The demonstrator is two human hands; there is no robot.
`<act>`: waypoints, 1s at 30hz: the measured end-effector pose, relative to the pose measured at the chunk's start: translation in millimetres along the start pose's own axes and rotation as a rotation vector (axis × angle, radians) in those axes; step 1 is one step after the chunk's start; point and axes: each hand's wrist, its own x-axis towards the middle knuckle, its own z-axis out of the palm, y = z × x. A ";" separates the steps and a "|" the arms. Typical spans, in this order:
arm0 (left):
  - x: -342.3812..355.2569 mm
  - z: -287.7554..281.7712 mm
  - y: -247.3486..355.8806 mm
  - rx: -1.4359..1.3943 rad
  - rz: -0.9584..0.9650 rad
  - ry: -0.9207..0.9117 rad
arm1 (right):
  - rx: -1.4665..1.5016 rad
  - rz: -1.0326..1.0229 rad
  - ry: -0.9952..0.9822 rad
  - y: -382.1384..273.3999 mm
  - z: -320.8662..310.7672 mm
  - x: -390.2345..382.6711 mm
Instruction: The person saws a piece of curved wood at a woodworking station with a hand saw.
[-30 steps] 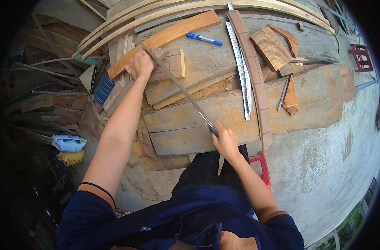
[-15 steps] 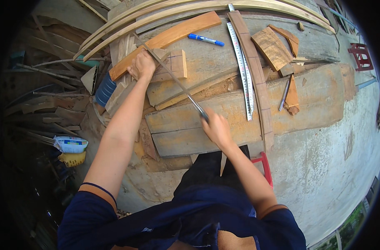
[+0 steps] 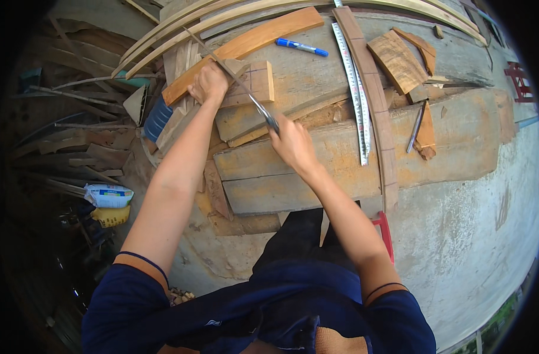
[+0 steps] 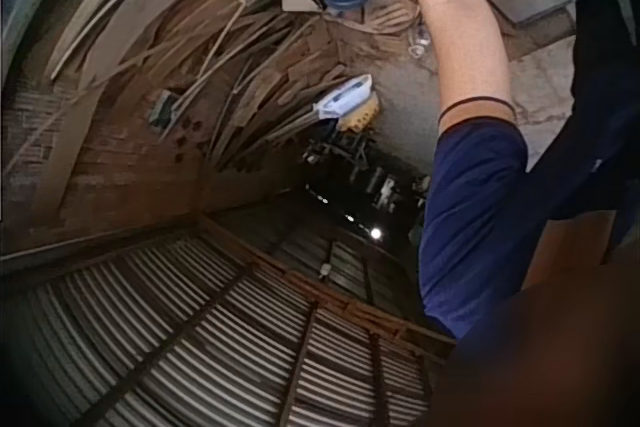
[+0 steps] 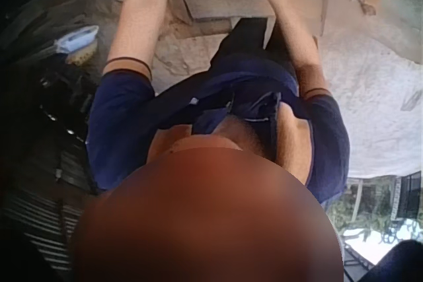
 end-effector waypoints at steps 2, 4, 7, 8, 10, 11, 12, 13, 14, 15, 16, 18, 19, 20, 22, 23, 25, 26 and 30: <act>5.8 -0.3 -14.6 0.023 -0.039 0.026 | 0.026 0.012 -0.023 25.4 -2.9 -52.1; 2.9 0.4 -16.8 -0.009 -0.014 0.045 | -0.018 0.048 -0.040 55.8 -19.0 -116.0; -1.8 -10.1 -6.2 -0.048 0.031 0.003 | -0.037 0.147 -0.079 57.1 -33.8 -140.1; -2.6 -9.5 -9.5 -0.047 0.024 0.004 | 0.000 0.179 -0.094 48.9 -35.5 -138.4; -1.6 -10.1 -10.6 -0.038 0.020 0.007 | -0.018 0.079 -0.043 36.7 -21.3 -99.6; 0.2 -7.6 -7.6 -0.041 0.027 0.010 | -0.043 0.031 -0.016 32.6 -12.5 -72.3; 0.7 -2.8 -6.5 -0.035 0.022 0.022 | -0.011 0.032 -0.034 17.6 -9.3 -41.7; 0.9 0.8 -5.7 -0.028 0.018 0.033 | 0.024 0.035 -0.051 0.9 -9.6 -12.6; 1.5 2.0 -3.4 -0.030 0.030 0.031 | 0.005 0.059 -0.101 -8.1 -11.7 13.3; 1.9 2.8 -3.4 -0.022 0.018 0.039 | -0.016 0.085 -0.154 -12.5 -12.4 27.3; 1.8 1.5 -7.2 -0.010 -0.003 0.049 | -0.015 0.087 -0.156 -15.5 -9.2 27.6; 0.8 1.3 -11.1 -0.007 -0.010 0.064 | -0.041 0.016 -0.095 -18.8 -7.2 24.7; 1.0 0.8 -11.3 -0.008 -0.004 0.069 | -0.055 -0.022 -0.085 -16.6 -3.0 22.5; 1.3 0.8 -11.2 -0.008 0.002 0.074 | -0.057 -0.026 -0.083 -13.1 -0.8 19.5; 1.1 1.9 -10.1 -0.006 -0.009 0.070 | -0.046 -0.066 0.050 -11.0 4.5 8.5; 1.8 1.5 -11.4 -0.006 -0.005 0.063 | -0.044 -0.067 0.051 -12.7 7.5 5.7; 1.6 1.4 -11.6 -0.005 0.001 0.055 | -0.024 -0.266 0.281 -15.4 13.4 1.4; 1.4 1.1 -10.2 -0.009 0.009 0.071 | -0.024 -0.263 0.283 -15.1 13.7 1.4; 4.1 1.5 -6.6 -0.003 0.040 0.097 | -0.159 -0.098 0.154 -12.9 13.0 9.3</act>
